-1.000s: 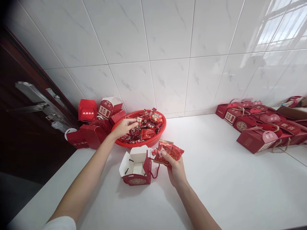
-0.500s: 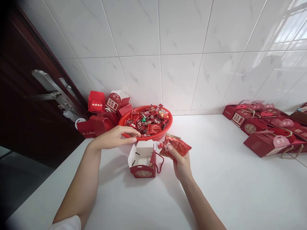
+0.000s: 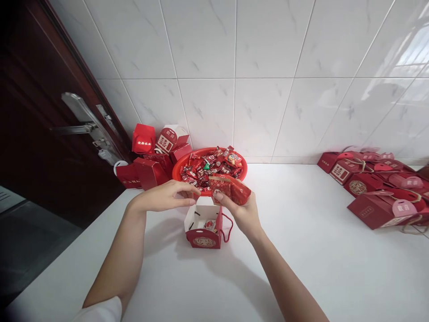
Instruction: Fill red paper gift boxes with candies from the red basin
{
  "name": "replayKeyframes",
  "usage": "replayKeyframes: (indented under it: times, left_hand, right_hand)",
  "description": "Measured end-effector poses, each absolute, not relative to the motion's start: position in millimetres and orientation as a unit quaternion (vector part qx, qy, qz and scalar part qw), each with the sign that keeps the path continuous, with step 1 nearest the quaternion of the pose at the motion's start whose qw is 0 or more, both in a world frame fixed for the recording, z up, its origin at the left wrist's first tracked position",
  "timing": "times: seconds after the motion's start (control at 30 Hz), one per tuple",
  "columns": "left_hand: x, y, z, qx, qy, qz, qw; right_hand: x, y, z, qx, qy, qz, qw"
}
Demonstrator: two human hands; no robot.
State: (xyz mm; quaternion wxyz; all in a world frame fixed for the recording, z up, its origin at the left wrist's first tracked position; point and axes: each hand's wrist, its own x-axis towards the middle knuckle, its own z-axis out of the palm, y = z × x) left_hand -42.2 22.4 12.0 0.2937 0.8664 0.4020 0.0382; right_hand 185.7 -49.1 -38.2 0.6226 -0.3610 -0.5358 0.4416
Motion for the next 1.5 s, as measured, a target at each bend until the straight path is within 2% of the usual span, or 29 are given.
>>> replayKeyframes:
  times: [0.17,0.4,0.57,0.7,0.87,1.0,1.13,1.23,1.4,1.5]
  left_hand:
    - [-42.8,28.4,6.7,0.861,0.403,0.008,0.309]
    - [-44.5,33.4,4.2,0.867,0.374,0.024,0.328]
    - [-45.8,34.3,2.4,0.854,0.389,0.018,0.347]
    - [-45.5,34.5,3.0,0.849,0.387,0.004,0.359]
    - [-46.8,34.3,4.3,0.851,0.386,0.000,0.356]
    - [-47.0,34.0,5.0,0.859,0.373,0.001,0.351]
    - [-44.9,32.2,6.3,0.854,0.348,0.020,0.387]
    - [-44.1,31.5,6.6,0.844,0.348,0.015,0.408]
    - [-46.5,33.3,4.7,0.845,0.381,-0.003,0.376]
    - [-47.7,34.4,3.8,0.847,0.382,-0.004,0.371]
  right_hand:
    - [181.4,-37.0,-27.8,-0.338,-0.573,0.482,0.570]
    - [176.6,-24.7,-32.7,-0.349,-0.698,0.459,0.424]
    - [176.3,-21.6,-31.7,-0.341,-0.712,0.436,0.432]
    - [175.4,-21.1,-25.0,-0.338,-0.695,0.424,0.472]
    - [171.1,-25.1,-21.5,-0.309,-0.596,0.527,0.521]
    - [169.4,-25.8,-18.6,-0.292,-0.586,0.546,0.522]
    - [171.0,-21.2,-17.2,-0.314,-0.696,0.477,0.435]
    - [172.7,-17.9,-20.3,-0.310,-0.781,0.431,0.327]
    - [173.2,-18.0,-25.8,-0.341,-0.871,0.331,0.128]
    - [171.6,-19.3,-28.2,-0.391,-0.868,0.290,0.099]
